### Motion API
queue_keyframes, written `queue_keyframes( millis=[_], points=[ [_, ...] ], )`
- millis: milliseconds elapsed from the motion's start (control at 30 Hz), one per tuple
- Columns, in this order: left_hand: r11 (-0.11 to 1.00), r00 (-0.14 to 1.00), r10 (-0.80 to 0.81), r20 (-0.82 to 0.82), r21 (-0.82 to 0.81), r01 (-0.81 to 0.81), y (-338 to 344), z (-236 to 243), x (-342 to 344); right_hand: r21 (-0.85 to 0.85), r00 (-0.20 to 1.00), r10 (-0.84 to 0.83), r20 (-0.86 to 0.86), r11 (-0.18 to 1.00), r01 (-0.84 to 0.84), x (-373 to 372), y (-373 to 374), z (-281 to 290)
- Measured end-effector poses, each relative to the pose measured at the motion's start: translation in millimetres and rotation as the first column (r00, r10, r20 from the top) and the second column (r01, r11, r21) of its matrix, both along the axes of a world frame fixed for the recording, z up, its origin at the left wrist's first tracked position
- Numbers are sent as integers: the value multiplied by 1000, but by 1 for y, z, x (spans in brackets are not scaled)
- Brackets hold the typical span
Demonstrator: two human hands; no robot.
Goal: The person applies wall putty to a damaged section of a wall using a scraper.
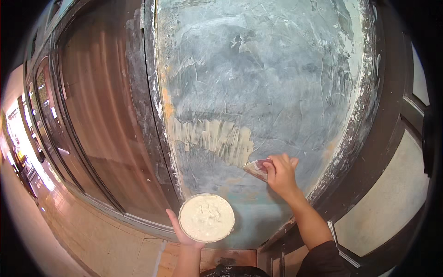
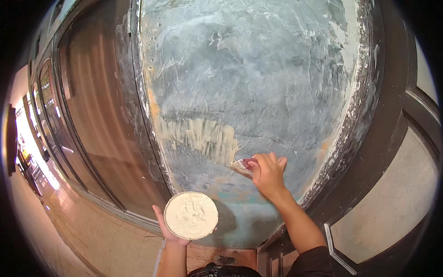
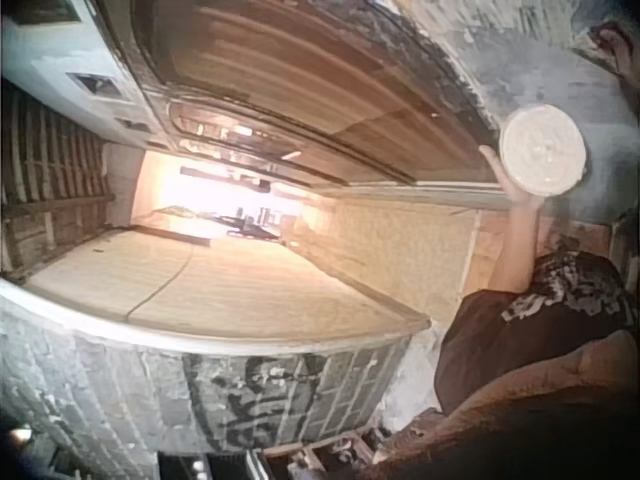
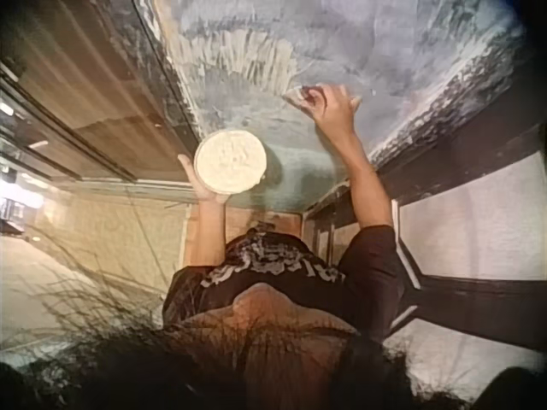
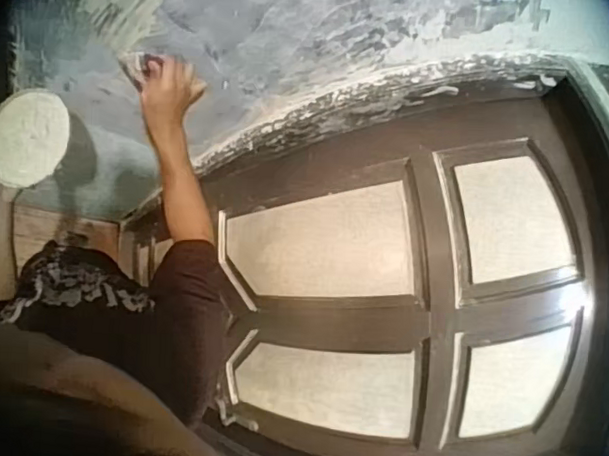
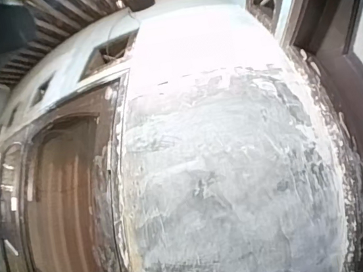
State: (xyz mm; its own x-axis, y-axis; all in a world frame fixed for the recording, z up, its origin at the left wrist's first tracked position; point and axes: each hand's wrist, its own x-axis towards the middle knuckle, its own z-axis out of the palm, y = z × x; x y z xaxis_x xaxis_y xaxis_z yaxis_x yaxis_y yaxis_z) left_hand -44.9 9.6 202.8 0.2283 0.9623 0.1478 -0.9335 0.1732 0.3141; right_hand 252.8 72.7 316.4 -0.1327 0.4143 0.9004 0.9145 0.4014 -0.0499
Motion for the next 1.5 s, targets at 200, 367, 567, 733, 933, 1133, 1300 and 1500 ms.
queue_keyframes(
  millis=[200, 367, 567, 733, 933, 1133, 1300, 1500],
  points=[
    [998, 998, -33, -52, 50, 36, 1, -4, 2, 28, 998, -21, -64, 999, 23, -2, 7, 3],
    [1000, 999, -29, -35, -1, 29, 7, -8, 5, -13, 1000, 16, 2, 1000, -16, -6, 1, -9],
    [998, 999, -34, 1, -59, 34, 12, -13, 5, 18, 996, -17, -84, 1000, 18, 3, 9, 4],
    [998, 998, -55, 19, -37, 56, 10, -10, 7, 11, 999, 41, -32, 999, -40, 0, 0, -7],
    [999, 998, -40, -46, -23, 39, 14, -12, 15, 27, 999, -31, -19, 999, 32, 3, 7, -2],
    [991, 990, -87, 109, -97, 97, 7, 16, 20, 38, 976, 171, -131, 985, -168, -1, -27, 32],
    [997, 997, -78, -1, 19, 78, 13, 36, 25, -37, 879, 269, 394, 960, -277, -15, -70, 37],
    [995, 996, -88, 33, 50, 86, 15, 53, 27, -121, 778, 338, 529, 938, -325, -22, -102, 51]
  ],
)
